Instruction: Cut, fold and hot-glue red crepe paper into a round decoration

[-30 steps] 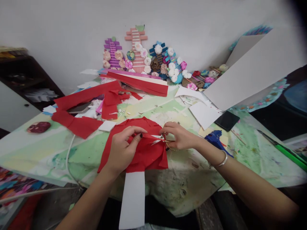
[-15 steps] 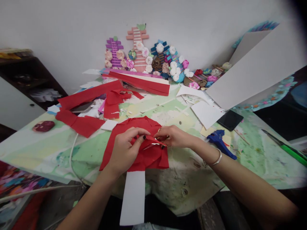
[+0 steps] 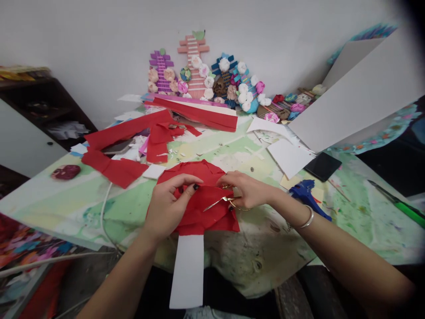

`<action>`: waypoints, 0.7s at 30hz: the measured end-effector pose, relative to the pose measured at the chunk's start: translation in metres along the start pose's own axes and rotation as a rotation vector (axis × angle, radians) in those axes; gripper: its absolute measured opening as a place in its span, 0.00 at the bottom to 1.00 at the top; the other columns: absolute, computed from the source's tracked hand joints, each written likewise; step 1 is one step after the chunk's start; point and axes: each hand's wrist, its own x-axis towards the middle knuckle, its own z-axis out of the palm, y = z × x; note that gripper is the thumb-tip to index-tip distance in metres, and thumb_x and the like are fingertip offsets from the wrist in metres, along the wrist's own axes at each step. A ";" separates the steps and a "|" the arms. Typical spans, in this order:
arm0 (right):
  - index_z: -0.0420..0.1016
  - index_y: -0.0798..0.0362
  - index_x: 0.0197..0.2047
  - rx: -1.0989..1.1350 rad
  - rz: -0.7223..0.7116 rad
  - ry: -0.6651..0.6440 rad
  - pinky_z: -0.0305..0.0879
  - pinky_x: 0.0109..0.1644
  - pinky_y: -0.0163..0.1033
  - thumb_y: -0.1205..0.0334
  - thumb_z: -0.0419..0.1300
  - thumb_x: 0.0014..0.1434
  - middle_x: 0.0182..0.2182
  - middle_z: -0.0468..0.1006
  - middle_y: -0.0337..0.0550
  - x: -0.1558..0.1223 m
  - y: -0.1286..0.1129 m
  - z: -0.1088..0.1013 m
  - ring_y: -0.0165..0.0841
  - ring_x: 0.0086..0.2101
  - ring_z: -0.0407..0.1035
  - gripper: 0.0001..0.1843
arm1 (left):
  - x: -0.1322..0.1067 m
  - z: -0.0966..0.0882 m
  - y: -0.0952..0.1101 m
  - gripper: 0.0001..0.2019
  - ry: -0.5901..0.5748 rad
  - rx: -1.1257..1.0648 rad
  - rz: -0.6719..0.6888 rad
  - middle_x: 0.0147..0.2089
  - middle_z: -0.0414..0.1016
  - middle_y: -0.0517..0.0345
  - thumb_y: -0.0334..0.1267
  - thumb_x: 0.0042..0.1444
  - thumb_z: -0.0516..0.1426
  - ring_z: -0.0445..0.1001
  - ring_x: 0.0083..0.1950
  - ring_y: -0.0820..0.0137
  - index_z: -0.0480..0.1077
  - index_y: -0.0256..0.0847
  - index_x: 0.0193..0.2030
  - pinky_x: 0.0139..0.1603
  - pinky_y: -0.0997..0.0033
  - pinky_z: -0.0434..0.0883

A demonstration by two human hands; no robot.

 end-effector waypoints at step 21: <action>0.67 0.56 0.43 0.074 0.006 -0.092 0.58 0.35 0.37 0.66 0.60 0.50 0.34 0.72 0.43 0.023 -0.017 0.006 0.31 0.32 0.63 0.15 | -0.002 0.001 0.001 0.08 -0.060 -0.074 -0.001 0.37 0.78 0.59 0.34 0.57 0.54 0.75 0.40 0.70 0.75 0.42 0.36 0.39 0.74 0.70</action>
